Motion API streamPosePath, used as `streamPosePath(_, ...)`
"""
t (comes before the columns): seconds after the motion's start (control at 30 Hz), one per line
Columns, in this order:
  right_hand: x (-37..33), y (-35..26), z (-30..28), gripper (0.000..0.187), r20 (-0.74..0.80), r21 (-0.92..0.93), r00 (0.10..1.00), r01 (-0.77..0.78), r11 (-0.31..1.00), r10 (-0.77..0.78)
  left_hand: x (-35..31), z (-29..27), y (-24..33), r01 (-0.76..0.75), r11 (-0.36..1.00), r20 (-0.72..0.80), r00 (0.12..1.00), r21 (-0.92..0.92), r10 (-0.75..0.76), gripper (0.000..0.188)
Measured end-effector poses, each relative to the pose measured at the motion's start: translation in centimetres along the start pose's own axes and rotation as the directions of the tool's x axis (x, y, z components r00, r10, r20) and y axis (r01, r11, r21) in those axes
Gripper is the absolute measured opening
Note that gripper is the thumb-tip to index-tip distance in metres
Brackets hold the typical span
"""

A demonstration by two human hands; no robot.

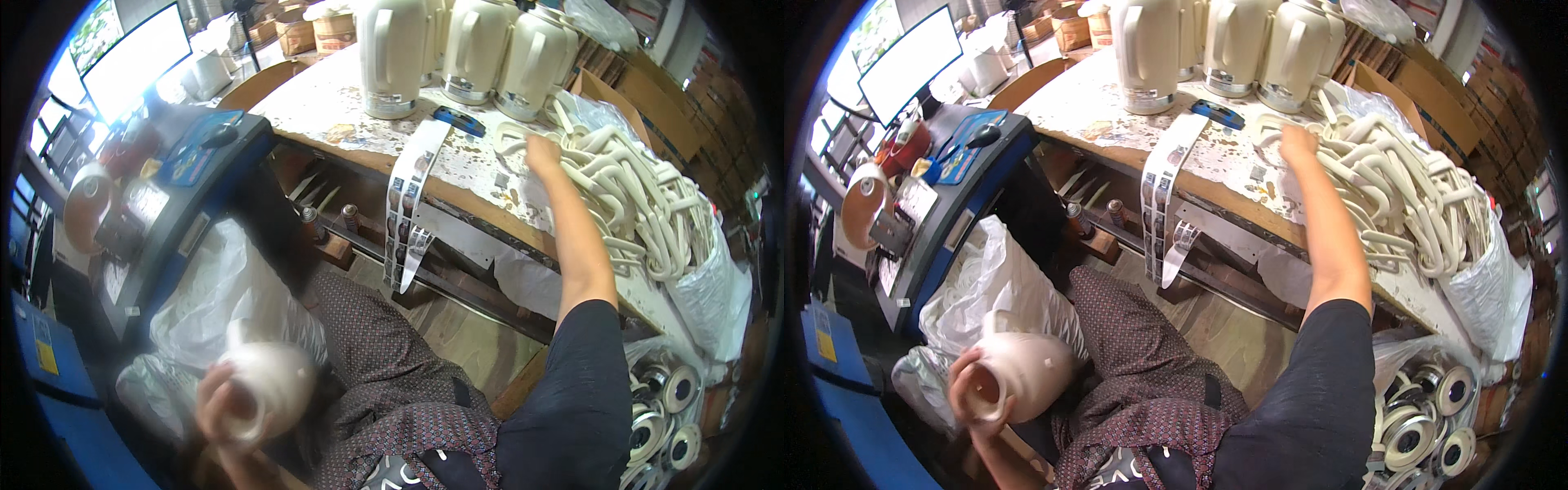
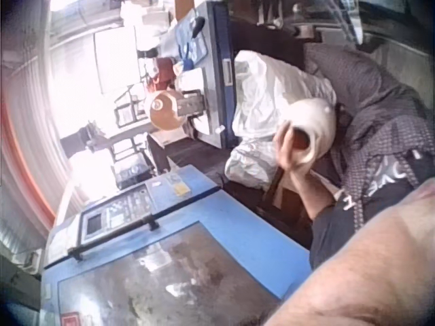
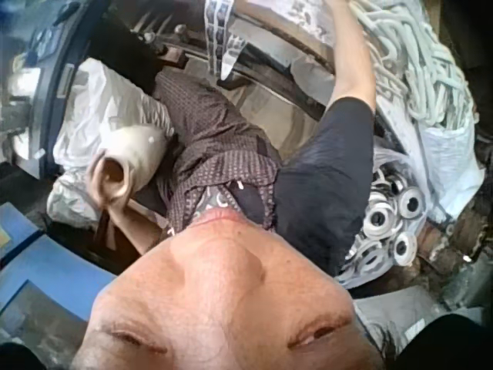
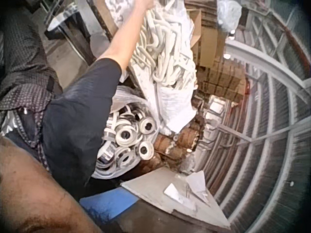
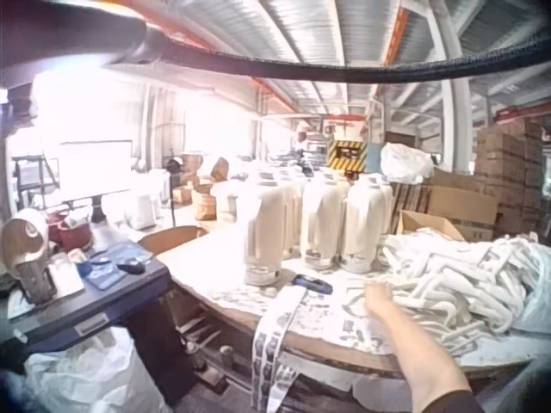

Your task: The person assembles components of white electric kettles by hand, attaching base rings and internal heating elements before applying stickers to the exterior and sorting parts into bags and boxes.

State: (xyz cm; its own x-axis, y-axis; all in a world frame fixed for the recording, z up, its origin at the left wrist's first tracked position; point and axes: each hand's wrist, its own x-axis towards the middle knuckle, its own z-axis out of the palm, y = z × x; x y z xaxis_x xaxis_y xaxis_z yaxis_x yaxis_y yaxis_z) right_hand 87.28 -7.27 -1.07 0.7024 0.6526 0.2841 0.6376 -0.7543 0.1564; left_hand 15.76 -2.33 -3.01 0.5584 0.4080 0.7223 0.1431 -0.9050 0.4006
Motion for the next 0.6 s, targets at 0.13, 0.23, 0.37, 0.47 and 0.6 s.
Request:
streamPosePath(0.13, -5.2, -6.4, -6.9, 0.027, -0.211, 0.473, 0.942, 0.331, 0.817, -0.259, -3.2, 5.4, -1.0, 0.243, 0.954, 0.006, 0.969, -0.177, -0.245, 0.108)
streamPosePath(0.23, -15.8, -15.6, -9.0, 0.038, -0.447, 0.713, 0.581, 0.690, 0.121, -0.680, -1.5, 6.6, 0.2, 0.212, 0.976, -0.038, 0.976, -0.047, -0.214, 0.120)
streamPosePath(0.37, -31.1, -22.7, -13.4, 0.031, -0.673, 0.387, -0.054, 0.825, -0.413, -0.737, -1.5, 6.0, 1.1, 0.190, 0.982, -0.032, 0.981, 0.004, -0.190, 0.072)
streamPosePath(0.47, -32.7, -25.3, -15.0, 0.048, -0.874, 0.416, 0.056, 0.601, -0.682, -0.483, -3.3, 3.6, 2.4, 0.297, 0.933, 0.004, 0.953, -0.201, -0.302, 0.043)
streamPosePath(0.6, -32.9, -30.6, -13.0, 0.052, -0.507, 0.815, 0.350, 0.493, -0.305, -0.788, -3.9, 0.7, 4.6, 0.117, 0.952, -0.060, 0.988, -0.282, -0.139, 0.044)
